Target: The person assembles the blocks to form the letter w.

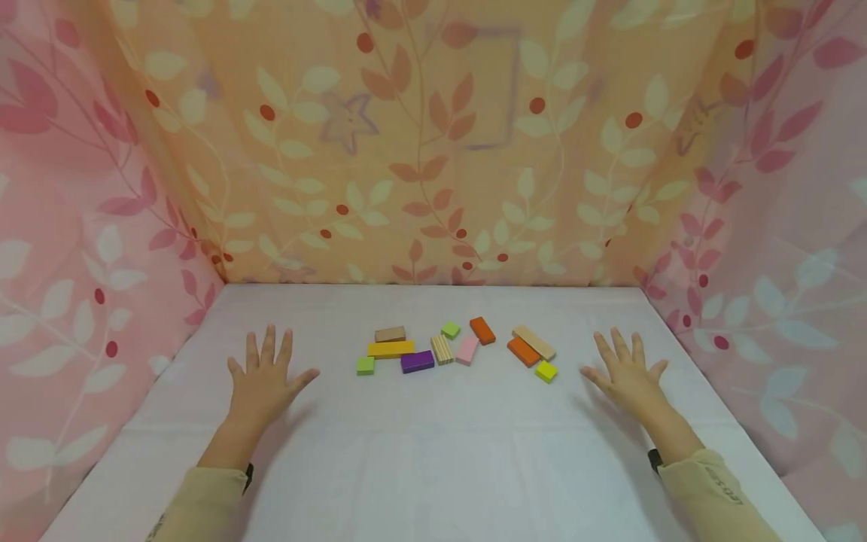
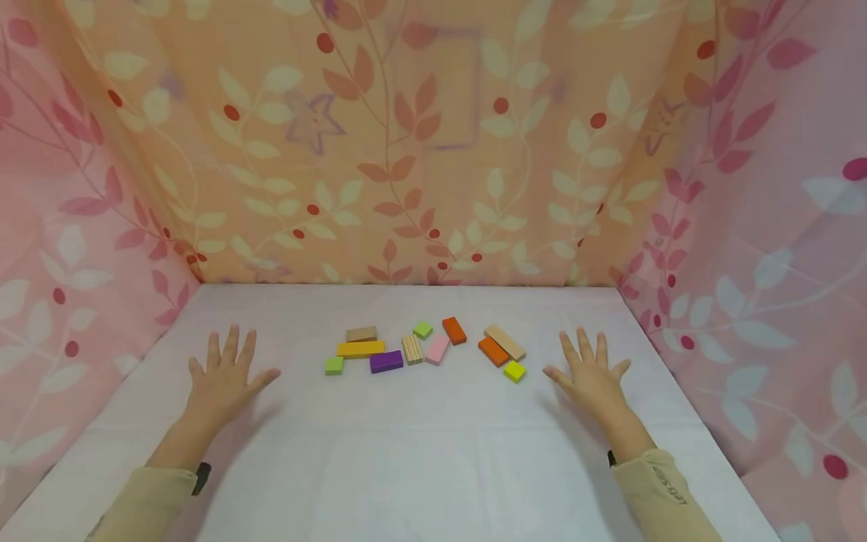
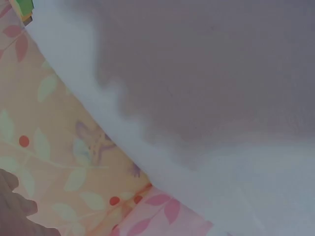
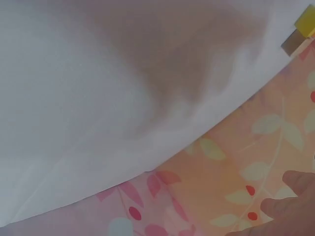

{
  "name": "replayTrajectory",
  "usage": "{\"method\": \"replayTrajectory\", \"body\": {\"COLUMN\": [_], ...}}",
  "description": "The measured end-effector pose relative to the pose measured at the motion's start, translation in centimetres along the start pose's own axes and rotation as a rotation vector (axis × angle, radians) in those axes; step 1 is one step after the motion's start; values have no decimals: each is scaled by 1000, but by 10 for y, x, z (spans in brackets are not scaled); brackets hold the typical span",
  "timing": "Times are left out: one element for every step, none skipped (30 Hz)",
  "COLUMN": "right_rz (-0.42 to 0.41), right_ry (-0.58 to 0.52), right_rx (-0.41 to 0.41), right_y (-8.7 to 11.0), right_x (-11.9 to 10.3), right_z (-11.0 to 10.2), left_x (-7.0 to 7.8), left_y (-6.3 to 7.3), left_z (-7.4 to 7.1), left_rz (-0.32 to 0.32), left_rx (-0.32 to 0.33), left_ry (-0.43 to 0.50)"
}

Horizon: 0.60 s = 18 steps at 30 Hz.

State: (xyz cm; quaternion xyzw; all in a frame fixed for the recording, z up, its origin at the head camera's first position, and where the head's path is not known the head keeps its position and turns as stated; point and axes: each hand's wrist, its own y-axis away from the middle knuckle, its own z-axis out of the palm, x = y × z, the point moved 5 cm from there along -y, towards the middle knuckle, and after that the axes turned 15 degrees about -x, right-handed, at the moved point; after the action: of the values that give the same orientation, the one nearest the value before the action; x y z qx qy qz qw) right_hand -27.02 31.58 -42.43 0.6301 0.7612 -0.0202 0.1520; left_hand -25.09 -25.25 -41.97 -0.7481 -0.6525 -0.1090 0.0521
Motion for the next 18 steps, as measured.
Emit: {"method": "replayTrajectory", "body": {"right_rz": [0, -2, -5, -6, -7, -7, -8, -9, -11, -14, -19, -27, -37, -48, -60, -73, -84, -95], "right_ry": [-2, -5, -6, -7, -8, -4, -4, -4, -5, -9, -14, -24, -35, -50, -65, -80, -95, -112], "right_rx": [-4, -8, -10, -13, -13, -10, -7, -3, 1, 4, 8, 13, 15, 16, 17, 25, 27, 30], "right_y": [-1, -2, -3, -4, -4, -5, -5, -6, -6, -7, -9, -10, -12, -13, -15, -18, -19, -21], "right_x": [-1, -3, -4, -4, -4, -5, -5, -6, -6, -8, -9, -12, -15, -18, -22, -26, -30, -35], "right_z": [1, 2, 2, 4, 4, 5, 5, 5, 4, 4, 3, 3, 3, 3, 4, 4, 4, 5], "left_x": [0, 0, 0, 0, 1, 1, 2, 3, 4, 4, 5, 5, 6, 6, 6, 7, 8, 9], "left_y": [0, 0, 1, 0, 0, -1, -2, -3, -4, -5, -6, -8, -9, -10, -12, -13, -15, -18], "left_z": [0, 1, 1, 2, 3, 4, 5, 6, 6, 6, 6, 6, 5, 5, 5, 5, 5, 6], "left_rz": [3, 5, 7, 8, 10, 14, 17, 18, 22, 26, 31, 34, 36, 37, 39, 43, 46, 53], "left_rx": [-3, -6, -9, -14, -19, -26, -30, -31, -31, -31, -30, -29, -25, -25, -28, -30, -36, -40], "left_ry": [6, 9, 11, 15, 16, 21, 22, 17, 16, 17, 16, 15, 13, 12, 17, 26, 33, 40]}}
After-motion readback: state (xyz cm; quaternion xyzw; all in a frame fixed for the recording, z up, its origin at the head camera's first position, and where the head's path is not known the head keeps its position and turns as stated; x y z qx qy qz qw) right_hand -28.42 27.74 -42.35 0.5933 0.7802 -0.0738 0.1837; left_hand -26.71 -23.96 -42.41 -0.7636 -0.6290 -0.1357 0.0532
